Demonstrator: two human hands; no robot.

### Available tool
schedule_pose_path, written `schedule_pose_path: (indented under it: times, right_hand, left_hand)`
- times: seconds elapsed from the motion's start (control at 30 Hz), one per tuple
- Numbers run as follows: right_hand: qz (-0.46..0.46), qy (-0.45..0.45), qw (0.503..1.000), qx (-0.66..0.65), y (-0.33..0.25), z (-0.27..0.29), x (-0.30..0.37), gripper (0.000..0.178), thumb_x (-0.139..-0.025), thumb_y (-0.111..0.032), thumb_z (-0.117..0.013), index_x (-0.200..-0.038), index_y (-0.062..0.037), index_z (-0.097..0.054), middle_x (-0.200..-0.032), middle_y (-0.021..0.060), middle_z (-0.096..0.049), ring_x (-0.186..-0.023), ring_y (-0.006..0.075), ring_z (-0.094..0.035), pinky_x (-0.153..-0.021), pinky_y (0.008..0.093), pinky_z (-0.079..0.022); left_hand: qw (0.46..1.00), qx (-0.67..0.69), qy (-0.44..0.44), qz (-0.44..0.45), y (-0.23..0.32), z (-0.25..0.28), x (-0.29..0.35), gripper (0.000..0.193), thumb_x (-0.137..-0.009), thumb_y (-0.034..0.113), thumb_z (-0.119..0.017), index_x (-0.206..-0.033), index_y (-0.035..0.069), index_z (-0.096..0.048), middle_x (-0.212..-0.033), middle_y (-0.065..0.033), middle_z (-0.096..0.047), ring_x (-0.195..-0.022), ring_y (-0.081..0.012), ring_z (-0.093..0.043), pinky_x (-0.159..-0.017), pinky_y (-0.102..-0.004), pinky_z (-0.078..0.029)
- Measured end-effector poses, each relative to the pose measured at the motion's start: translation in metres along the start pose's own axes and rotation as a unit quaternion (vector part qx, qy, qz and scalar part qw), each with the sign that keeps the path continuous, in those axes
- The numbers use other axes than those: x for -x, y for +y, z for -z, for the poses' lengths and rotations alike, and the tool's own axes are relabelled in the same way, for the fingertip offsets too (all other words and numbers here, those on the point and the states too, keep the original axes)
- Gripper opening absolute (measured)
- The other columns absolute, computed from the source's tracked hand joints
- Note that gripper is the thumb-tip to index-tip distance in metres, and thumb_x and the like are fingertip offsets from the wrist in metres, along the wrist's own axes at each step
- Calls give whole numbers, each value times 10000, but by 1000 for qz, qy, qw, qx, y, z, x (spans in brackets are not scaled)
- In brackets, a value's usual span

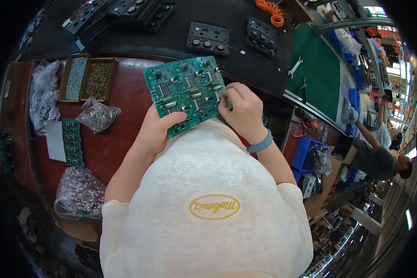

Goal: Assembling electronic circuit boards into control panels using an electric screwdriver.

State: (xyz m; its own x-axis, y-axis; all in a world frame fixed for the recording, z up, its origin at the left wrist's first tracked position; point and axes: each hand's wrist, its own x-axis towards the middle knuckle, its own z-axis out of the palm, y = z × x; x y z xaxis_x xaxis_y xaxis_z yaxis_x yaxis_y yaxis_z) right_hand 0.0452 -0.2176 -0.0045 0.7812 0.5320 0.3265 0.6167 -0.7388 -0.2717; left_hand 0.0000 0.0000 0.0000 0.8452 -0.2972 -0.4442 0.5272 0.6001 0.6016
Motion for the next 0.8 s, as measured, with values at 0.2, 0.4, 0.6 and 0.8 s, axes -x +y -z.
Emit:
schedule_pose_path:
  times: [0.2, 0.4, 0.6, 0.8]
  right_hand:
    - [-119, 174, 971, -110, -7, 16, -13, 128, -638, 81, -635, -719, 20, -556, -990, 108, -492, -663, 172, -565, -511, 250, -469]
    - [-110, 249, 949, -158, -9, 15, -22, 147, -654, 100, -636, -747, 20, -556, -1007, 93, -499, -626, 89, -541, -453, 186, -450]
    - [-197, 363, 843, -344, 4, 49, -30, 118, -787, 107, -555, -875, 30, -548, -1034, 100, -516, -701, 126, -590, -496, 206, -518]
    - [-334, 220, 750, -527, 33, 31, -9, 62, -866, -7, -560, -925, 0, -573, -724, 72, -616, -560, 113, -592, -488, 202, -461]
  left_hand:
    - [997, 71, 0, -9, -1, -20, 12, 414, -792, -55, -532, -1195, -52, -441, -1123, -180, -570, -980, -285, -611, -782, -407, -572]
    - [996, 53, -9, -66, 1, -24, 15, 436, -791, -52, -541, -1213, -50, -433, -1143, -191, -561, -989, -290, -608, -783, -410, -574]
    - [998, 44, -5, -53, -7, -4, 13, 448, -790, -39, -537, -1226, -35, -432, -1157, -195, -555, -988, -301, -610, -755, -408, -582]
    - [995, 72, 50, -43, -13, 29, 17, 449, -783, -19, -537, -1219, -48, -437, -1110, -194, -585, -947, -296, -630, -714, -386, -588]
